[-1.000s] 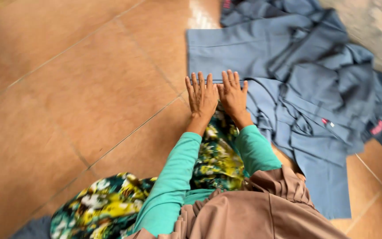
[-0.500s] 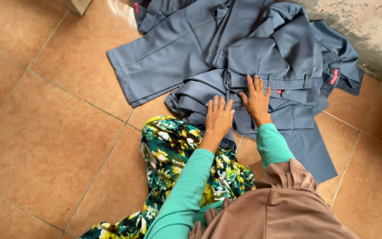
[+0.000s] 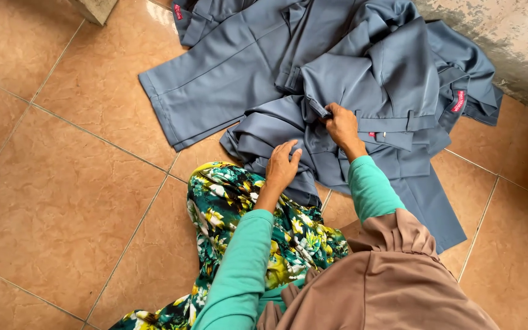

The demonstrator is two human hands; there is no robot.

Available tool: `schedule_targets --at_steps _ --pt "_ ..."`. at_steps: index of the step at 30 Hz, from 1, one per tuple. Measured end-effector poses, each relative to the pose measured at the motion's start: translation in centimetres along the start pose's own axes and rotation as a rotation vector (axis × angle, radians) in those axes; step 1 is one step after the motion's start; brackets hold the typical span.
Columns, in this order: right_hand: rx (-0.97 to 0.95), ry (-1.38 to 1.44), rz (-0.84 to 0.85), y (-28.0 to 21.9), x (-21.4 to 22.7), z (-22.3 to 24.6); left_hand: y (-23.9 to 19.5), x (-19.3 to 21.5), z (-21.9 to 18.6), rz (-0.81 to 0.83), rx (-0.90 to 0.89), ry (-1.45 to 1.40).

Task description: The person sits on a tiled floor and folds several pairs of gray trousers by hand. They smooth the fabric, fold the legs, and stack the finished trousers into a pile.

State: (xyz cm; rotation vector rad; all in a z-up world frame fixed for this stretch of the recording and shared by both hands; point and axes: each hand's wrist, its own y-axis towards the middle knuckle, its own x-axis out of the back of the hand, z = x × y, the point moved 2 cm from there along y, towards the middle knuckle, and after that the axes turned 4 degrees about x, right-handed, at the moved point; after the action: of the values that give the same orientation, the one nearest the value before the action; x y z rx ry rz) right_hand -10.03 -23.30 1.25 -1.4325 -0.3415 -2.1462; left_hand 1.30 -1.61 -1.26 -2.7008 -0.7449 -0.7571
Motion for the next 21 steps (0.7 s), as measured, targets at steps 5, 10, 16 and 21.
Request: schedule_targets --at_steps 5,10,16,21 --pt "0.051 0.176 0.055 0.2 2.1 3.1 -1.3 2.7 -1.5 -0.026 0.031 -0.152" --pt "0.219 0.522 0.188 -0.6 6.9 13.2 -2.3 5.1 -3.7 -0.003 0.140 -0.279" --pt "0.200 1.240 0.077 1.1 8.9 26.4 -3.4 10.8 -6.6 0.256 0.683 -0.585" --pt "0.637 0.868 0.171 2.0 7.5 29.1 -1.1 14.2 0.5 -0.028 0.654 -0.854"
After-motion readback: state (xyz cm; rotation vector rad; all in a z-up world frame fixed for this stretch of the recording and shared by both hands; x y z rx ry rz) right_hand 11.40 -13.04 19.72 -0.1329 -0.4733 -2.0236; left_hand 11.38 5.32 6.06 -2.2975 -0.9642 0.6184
